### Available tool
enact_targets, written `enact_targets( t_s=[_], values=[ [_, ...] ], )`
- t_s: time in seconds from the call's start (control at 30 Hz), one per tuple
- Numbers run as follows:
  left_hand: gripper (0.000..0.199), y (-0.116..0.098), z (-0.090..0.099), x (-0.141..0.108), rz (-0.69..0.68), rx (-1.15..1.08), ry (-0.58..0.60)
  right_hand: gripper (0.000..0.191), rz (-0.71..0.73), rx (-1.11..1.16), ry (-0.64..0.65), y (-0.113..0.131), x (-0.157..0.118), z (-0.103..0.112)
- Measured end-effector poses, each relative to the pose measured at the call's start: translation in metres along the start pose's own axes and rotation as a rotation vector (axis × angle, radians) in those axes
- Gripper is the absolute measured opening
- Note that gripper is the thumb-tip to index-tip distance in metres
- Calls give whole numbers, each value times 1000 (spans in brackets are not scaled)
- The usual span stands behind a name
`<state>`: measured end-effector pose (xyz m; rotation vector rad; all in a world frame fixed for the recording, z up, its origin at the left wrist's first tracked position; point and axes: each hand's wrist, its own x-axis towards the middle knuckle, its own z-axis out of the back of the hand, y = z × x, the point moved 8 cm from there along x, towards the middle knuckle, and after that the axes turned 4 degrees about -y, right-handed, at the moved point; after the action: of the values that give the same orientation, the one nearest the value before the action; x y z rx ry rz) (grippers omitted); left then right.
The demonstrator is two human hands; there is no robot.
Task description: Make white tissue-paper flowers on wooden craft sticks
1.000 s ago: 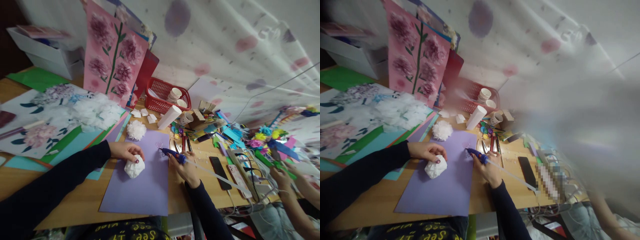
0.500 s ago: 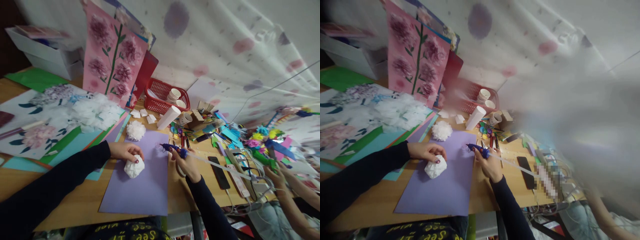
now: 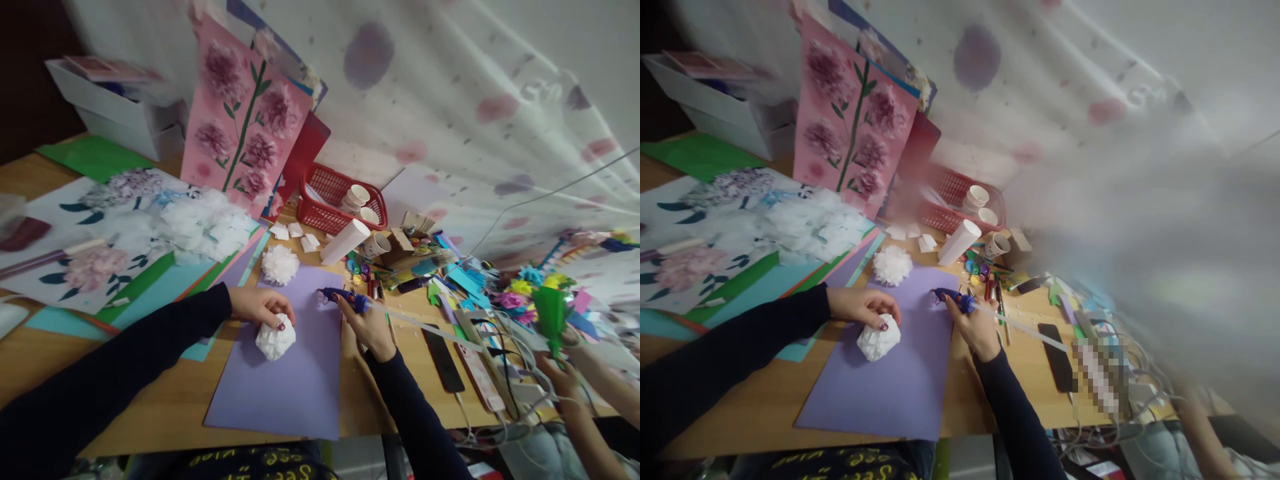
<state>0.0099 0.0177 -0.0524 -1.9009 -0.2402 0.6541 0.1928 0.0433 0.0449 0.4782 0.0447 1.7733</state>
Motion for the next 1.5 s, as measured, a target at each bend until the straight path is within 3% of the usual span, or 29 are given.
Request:
enact_targets(
  t_s=[0.13, 0.5, 0.73, 0.9, 1.17, 1.5],
  values=[
    [50, 2, 0, 0, 9, 0, -2, 56, 0, -90, -14, -2, 1, 2],
    [49, 3, 1, 1, 8, 18, 0, 55, -62, -68, 46, -2, 1, 1],
    [45, 3, 1, 1, -4, 12, 8, 54, -28, -189, -39, -5, 1, 5],
    [44, 4, 1, 2, -9, 14, 17, 53, -16, -255, -29, -15, -4, 5],
    [46, 4, 1, 1, 0, -1, 5, 52, -88, -122, -6, -15, -5, 10],
    [48, 4, 2, 1, 3, 4, -7, 49, -44, -237, -42, -17, -8, 11]
  ],
)
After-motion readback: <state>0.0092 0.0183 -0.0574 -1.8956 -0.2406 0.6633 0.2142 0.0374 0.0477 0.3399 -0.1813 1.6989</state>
